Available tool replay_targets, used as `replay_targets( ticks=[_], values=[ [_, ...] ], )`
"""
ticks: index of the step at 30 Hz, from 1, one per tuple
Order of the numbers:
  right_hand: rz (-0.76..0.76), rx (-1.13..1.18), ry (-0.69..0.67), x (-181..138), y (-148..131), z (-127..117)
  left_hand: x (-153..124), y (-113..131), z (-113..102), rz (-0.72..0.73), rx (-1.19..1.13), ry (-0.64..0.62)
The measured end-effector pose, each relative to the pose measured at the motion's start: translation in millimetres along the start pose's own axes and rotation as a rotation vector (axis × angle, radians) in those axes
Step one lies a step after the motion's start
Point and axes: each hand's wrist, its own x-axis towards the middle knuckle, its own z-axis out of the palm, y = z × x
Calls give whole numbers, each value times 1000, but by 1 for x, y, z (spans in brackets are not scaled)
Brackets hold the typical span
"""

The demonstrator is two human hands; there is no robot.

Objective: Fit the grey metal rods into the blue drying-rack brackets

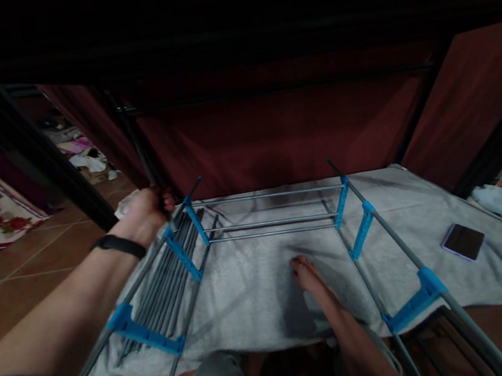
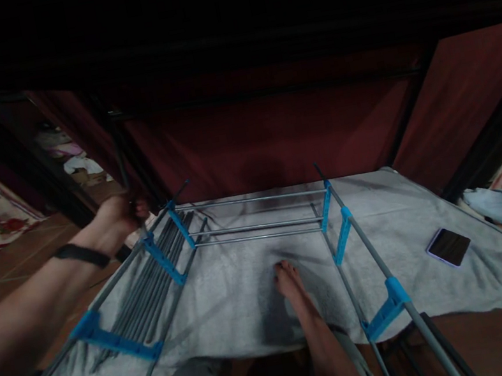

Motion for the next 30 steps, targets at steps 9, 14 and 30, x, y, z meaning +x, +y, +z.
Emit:
replay_targets(
  ticks=[9,14,30],
  values=[
    [-20,303,128,13,23,3,-121,-131,40,59,-35,-71],
    [-16,595,260,29,19,-1,-166,-214,-20,201,369,-49],
    [119,1680,93,31,-10,-42,-124,-251,-71,468,1296,-320]
  ],
)
